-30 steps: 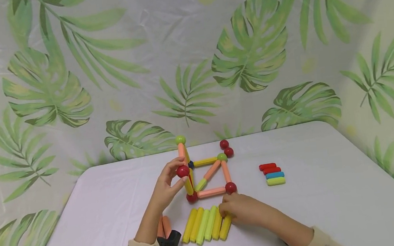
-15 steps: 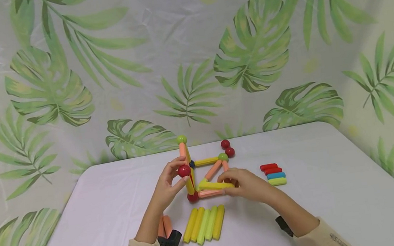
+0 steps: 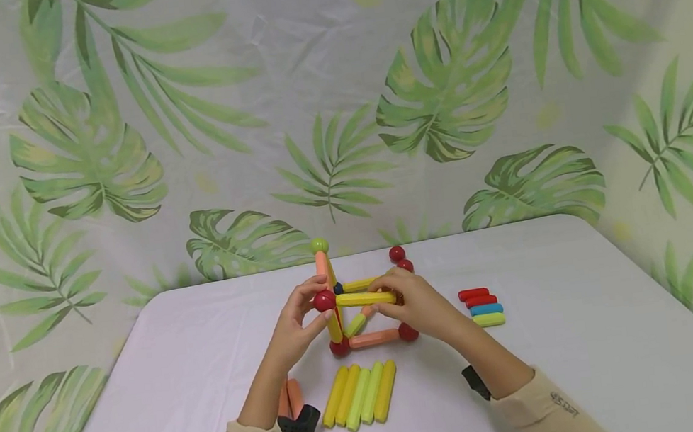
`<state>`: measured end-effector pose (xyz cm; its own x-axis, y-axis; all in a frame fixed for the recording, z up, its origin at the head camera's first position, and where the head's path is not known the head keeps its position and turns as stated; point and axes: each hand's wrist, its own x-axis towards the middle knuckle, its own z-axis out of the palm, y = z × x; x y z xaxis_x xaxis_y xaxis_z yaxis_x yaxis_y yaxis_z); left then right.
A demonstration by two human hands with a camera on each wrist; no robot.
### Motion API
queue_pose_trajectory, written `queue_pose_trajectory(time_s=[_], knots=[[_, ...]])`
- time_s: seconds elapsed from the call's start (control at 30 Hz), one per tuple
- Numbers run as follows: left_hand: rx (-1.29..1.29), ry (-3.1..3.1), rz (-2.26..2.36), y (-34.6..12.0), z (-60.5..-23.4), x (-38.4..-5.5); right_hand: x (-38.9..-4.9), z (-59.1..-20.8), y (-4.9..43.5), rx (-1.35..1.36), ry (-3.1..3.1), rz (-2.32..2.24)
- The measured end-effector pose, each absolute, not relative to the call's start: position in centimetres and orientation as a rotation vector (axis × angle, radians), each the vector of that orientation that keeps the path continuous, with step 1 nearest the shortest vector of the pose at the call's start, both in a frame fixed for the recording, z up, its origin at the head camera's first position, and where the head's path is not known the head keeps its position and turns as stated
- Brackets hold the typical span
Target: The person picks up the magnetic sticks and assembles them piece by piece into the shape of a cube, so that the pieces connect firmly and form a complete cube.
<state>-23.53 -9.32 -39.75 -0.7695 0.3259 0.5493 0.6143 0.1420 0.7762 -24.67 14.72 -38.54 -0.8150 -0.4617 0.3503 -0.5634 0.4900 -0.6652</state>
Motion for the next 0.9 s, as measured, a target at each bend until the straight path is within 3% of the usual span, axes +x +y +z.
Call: queue_pose_trajectory(time_s=[0.23,0.6,0.9], knots=[[-0.862,-2.233,-1.522,-8.8,-40.8,-24.6,-24.4,-38.9,15.1,0.880,-2.490,1.316],[-0.798,-2.316,-1.324,-7.2,-41.0,-24.9,-22.8,-36.0,14.8,0.963,-2.360,1.386],[-0.775,-2.322,-1.358,-7.3,-41.3,-24.9,-29.4,-40.3,18.4,0.714,-2.445,1.538]])
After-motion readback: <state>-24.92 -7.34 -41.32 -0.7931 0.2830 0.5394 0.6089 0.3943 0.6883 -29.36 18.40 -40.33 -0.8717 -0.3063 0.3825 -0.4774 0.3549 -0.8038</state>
